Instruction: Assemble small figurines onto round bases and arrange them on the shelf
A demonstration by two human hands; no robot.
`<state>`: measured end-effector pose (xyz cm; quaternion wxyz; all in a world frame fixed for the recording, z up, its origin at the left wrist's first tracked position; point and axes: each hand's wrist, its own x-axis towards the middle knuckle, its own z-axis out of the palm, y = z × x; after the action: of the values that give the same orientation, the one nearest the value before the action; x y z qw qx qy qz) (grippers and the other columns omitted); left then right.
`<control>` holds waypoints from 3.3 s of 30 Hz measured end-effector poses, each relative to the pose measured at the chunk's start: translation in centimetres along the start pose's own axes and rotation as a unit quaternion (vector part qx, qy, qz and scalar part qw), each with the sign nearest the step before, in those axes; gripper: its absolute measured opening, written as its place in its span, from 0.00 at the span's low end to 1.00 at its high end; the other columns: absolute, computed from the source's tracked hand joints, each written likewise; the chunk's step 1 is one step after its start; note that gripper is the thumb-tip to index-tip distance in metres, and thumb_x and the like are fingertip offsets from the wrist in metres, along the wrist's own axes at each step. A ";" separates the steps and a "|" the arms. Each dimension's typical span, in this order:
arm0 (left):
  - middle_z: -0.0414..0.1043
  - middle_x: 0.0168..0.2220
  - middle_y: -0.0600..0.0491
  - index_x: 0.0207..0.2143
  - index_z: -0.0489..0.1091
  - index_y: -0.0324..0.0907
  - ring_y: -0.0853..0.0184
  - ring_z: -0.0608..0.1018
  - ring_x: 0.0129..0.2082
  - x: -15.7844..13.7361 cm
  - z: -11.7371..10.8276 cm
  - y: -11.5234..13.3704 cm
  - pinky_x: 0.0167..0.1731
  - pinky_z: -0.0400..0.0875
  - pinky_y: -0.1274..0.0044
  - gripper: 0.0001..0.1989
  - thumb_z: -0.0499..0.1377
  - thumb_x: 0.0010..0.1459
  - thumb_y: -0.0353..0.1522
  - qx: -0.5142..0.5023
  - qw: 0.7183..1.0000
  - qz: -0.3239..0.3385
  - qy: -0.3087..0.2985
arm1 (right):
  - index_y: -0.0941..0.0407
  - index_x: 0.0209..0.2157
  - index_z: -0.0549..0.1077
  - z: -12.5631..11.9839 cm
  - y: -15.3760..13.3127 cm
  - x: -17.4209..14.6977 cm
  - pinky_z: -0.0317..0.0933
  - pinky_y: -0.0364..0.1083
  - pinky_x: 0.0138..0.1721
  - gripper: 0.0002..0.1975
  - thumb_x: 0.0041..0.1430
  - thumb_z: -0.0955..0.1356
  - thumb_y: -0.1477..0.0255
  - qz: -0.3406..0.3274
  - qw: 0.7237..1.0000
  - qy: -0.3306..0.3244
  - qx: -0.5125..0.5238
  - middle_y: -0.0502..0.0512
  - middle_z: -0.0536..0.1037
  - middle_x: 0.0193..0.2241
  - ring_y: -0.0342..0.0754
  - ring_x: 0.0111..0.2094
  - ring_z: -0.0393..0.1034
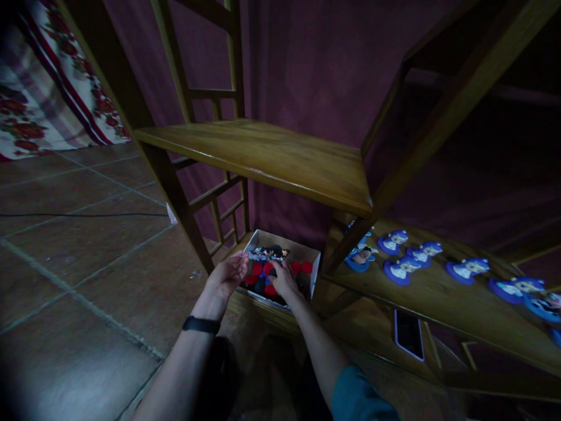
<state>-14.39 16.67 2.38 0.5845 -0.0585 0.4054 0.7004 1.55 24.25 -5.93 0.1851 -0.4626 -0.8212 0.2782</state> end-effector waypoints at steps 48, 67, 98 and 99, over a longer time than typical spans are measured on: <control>0.73 0.27 0.49 0.36 0.67 0.36 0.73 0.76 0.23 -0.1 -0.4 1.0 0.20 0.71 0.84 0.08 0.51 0.55 0.20 -0.020 1.000 -0.002 0.010 | 0.55 0.40 0.72 -0.2 0.5 1.0 0.49 0.53 0.50 0.13 0.51 0.67 0.68 0.103 0.982 0.011 -0.157 0.62 0.68 0.45 0.58 0.51 0.56; 0.72 0.26 0.49 0.34 0.67 0.35 0.72 0.75 0.22 1.3 -1.0 -0.2 0.20 0.70 0.83 0.09 0.51 0.53 0.19 0.010 0.999 -0.009 0.034 | 0.54 0.28 0.68 -2.5 0.2 1.5 0.59 0.42 0.30 0.05 0.46 0.66 0.70 0.148 0.978 0.101 0.111 0.47 0.73 0.26 0.44 0.29 0.68; 0.72 0.23 0.50 0.32 0.68 0.34 0.69 0.77 0.24 2.0 -1.4 0.8 0.26 0.76 0.79 0.07 0.51 0.54 0.20 -0.037 0.999 0.012 0.031 | 0.51 0.50 0.66 1.6 -4.0 2.1 0.48 0.54 0.51 0.22 0.53 0.67 0.63 -0.040 0.978 -0.007 -0.207 0.60 0.65 0.52 0.58 0.54 0.53; 0.72 0.23 0.50 0.32 0.67 0.34 0.70 0.77 0.23 2.0 -1.4 0.8 0.26 0.76 0.79 0.07 0.51 0.54 0.20 -0.034 0.999 0.014 0.028 | 0.52 0.50 0.66 1.7 -4.0 2.1 0.48 0.54 0.52 0.22 0.53 0.67 0.65 -0.038 0.976 -0.007 -0.213 0.59 0.65 0.53 0.57 0.54 0.53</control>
<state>-16.28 17.33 0.76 0.5607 -0.0921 0.3984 0.7200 -3.10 23.94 -4.60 0.0873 -0.4578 -0.8799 0.0927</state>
